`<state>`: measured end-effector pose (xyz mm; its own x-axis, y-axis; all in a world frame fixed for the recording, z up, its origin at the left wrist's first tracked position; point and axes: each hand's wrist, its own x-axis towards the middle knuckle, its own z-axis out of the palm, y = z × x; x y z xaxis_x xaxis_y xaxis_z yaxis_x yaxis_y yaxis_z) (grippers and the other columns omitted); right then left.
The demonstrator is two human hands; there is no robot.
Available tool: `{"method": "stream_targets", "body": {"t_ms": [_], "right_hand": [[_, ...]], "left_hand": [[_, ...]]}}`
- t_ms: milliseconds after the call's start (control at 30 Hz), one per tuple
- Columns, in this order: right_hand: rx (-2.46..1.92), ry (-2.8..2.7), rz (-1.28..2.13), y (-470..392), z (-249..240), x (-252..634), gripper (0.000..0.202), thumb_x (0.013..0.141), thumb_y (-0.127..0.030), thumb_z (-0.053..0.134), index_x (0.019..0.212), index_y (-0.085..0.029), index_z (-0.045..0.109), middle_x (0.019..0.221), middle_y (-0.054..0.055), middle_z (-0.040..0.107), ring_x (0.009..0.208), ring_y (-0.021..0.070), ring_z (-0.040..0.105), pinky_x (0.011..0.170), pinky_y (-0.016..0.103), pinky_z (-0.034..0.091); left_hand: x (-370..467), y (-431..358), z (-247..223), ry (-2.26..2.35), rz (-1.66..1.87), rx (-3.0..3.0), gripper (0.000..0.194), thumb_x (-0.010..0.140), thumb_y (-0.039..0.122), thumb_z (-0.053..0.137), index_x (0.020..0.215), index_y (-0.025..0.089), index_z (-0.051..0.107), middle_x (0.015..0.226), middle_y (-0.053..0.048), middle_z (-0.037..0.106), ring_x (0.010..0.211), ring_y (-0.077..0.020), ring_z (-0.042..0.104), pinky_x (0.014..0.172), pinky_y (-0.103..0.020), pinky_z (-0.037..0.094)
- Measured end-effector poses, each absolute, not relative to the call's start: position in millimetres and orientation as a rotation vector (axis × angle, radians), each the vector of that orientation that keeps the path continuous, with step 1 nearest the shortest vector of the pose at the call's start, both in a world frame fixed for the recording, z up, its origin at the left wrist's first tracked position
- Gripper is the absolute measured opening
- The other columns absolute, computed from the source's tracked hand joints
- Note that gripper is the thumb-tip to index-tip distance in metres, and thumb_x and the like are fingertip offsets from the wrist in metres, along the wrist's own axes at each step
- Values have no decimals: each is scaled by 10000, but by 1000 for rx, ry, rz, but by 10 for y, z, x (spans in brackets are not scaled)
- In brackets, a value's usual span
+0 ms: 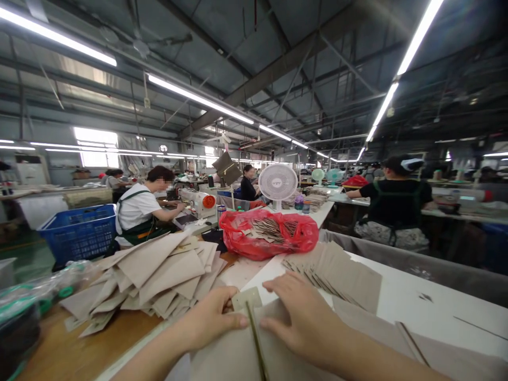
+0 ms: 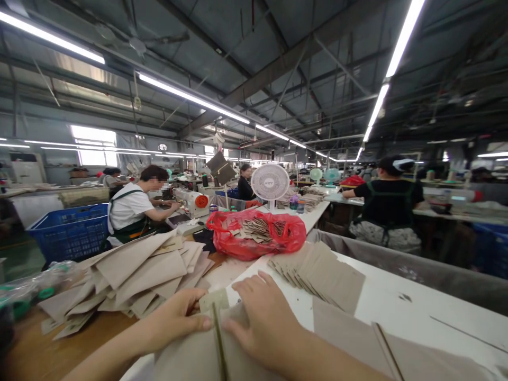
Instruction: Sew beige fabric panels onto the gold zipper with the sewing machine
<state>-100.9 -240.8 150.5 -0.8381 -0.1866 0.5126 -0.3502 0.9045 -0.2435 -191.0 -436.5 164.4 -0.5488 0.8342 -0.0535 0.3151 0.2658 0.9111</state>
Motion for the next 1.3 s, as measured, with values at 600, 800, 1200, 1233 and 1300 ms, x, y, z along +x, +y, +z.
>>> {"method": "stream_targets", "body": {"t_ms": [600, 800, 1200, 1233, 1300], "right_hand": [[434, -2533, 921, -1994, 2306, -2132, 90, 775, -214, 612, 761, -144, 666, 702, -6, 625, 681, 158, 533, 617, 238, 341], [480, -2515, 1060, -1907, 2381, -2434, 158, 752, -216, 623, 618, -136, 603, 581, -33, 516, 581, 117, 446, 544, 224, 305], [441, -2180, 1649, -1906, 2484, -2987, 241, 634, -364, 728, 717, -141, 689, 616, -5, 603, 565, 123, 505, 551, 229, 376], [445, -2152, 1679, -1905, 2504, -3019, 249, 621, -369, 735, 713, -143, 686, 617, -7, 604, 568, 122, 507, 559, 230, 379], [459, -2110, 1736, -1890, 2550, -3077, 272, 597, -385, 744, 707, -144, 680, 622, -8, 604, 571, 120, 508, 575, 235, 386]], "left_hand": [[-2981, -3937, 2405, 2432, 1248, 1339, 371, 654, 512, 626, 658, 152, 538, 629, 41, 451, 627, -126, 396, 554, -222, 290], [-3162, -3914, 2541, 2294, 1287, 1312, 498, 590, 620, 660, 718, 146, 578, 663, 11, 561, 671, -158, 509, 609, -238, 392], [-3372, -3982, 2958, 2483, 1416, 1229, 464, 561, 569, 706, 639, 166, 490, 515, 71, 449, 504, -94, 383, 492, -207, 264], [-3401, -3976, 2992, 2497, 1416, 1234, 456, 566, 565, 702, 637, 163, 498, 524, 65, 462, 513, -98, 393, 499, -209, 270], [-3464, -3953, 3054, 2509, 1419, 1249, 451, 564, 564, 698, 632, 159, 512, 550, 51, 492, 537, -107, 420, 520, -215, 290]]}}
